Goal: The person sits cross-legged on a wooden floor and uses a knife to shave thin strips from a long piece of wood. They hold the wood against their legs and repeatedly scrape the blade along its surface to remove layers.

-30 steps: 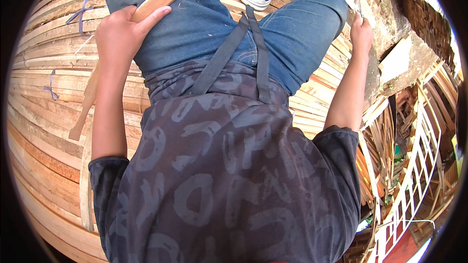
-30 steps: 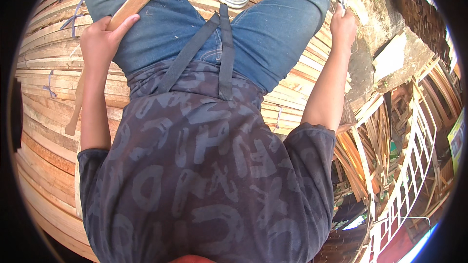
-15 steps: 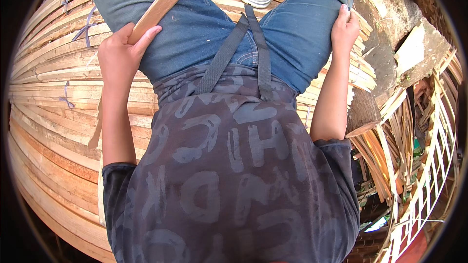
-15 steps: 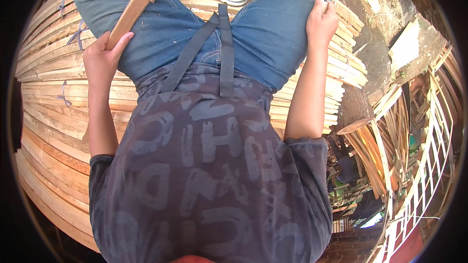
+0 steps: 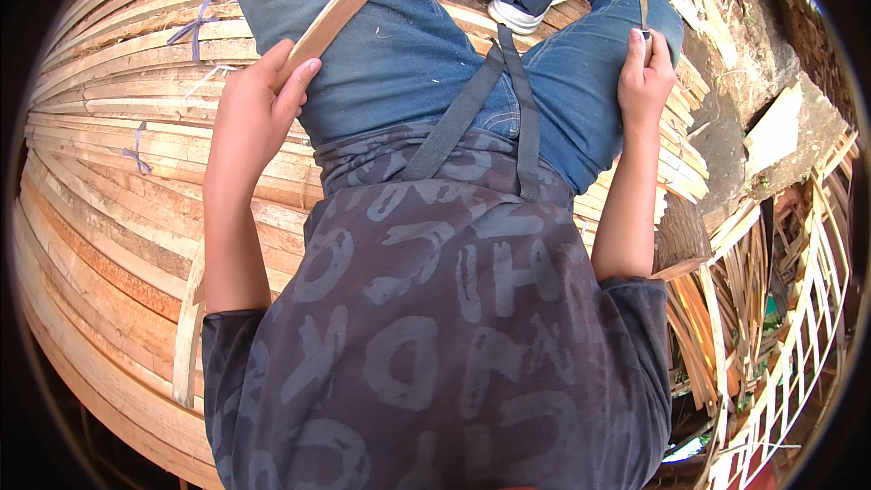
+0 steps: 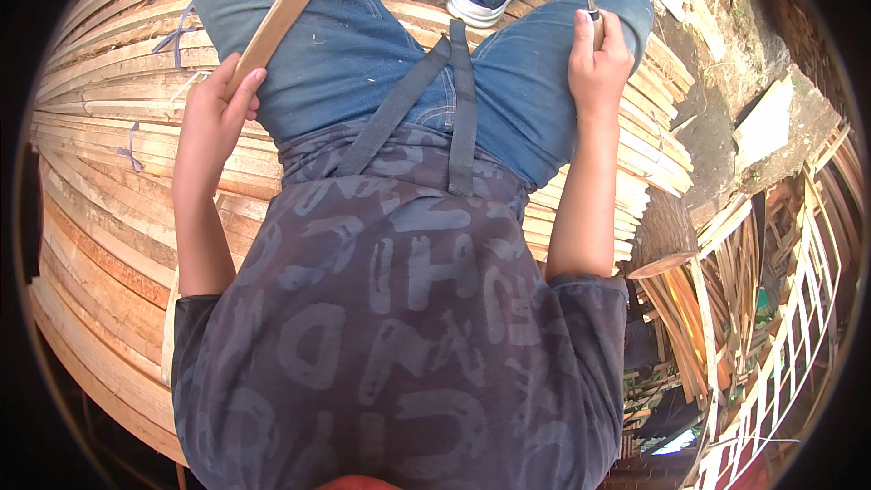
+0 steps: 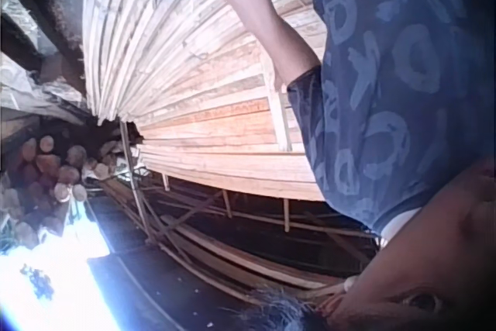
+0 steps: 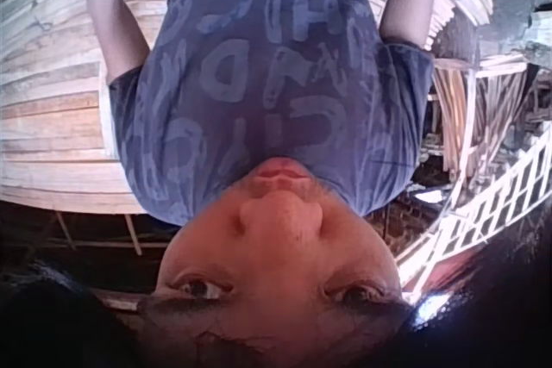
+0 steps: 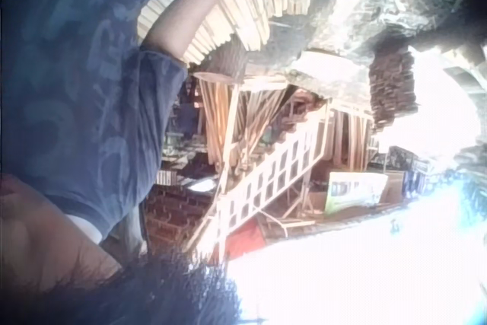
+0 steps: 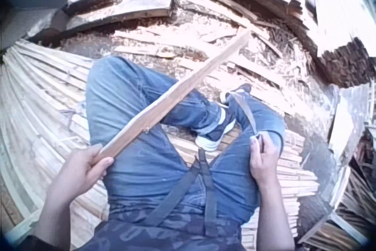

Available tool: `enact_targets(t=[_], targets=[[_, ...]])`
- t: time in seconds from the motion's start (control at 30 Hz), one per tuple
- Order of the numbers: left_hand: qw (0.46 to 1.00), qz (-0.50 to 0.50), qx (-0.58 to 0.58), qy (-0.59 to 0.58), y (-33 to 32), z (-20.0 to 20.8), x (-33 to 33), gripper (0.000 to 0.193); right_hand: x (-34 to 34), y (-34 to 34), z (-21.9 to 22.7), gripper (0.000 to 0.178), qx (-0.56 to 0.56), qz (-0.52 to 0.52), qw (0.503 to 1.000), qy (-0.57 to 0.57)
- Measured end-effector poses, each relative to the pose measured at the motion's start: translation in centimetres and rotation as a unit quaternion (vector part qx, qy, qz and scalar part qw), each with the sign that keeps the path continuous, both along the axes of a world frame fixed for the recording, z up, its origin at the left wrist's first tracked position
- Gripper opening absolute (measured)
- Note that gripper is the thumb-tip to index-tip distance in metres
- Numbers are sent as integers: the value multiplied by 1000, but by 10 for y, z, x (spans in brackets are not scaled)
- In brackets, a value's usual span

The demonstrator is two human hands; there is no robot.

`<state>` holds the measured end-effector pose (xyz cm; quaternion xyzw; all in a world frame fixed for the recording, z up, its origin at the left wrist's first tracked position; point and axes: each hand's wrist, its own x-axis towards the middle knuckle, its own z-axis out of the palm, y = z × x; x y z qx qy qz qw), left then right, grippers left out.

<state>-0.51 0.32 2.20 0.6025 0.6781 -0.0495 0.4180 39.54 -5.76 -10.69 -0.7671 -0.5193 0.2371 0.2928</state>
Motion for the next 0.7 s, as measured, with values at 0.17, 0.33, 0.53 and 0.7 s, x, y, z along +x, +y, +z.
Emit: enact_targets(t=[0.17, 0.33, 0.53, 0.7], targets=[[999, 22, -27, -22, 3, -5, 8, 27, -93, 31, 28, 24, 32, 136, 986, 87], [997, -51, 48, 23, 0, -15, 1, 30, -143, 44, 29, 33, 21, 185, 982, 27], [993, -80, 78, 31, 2, -22, 7, 33, -129, 55, 7, 36, 35, 229, 971, -62], [996, -60, 54, 24, 7, -25, 6, 34, -118, 72, -6, 29, 22, 210, 973, -95]])
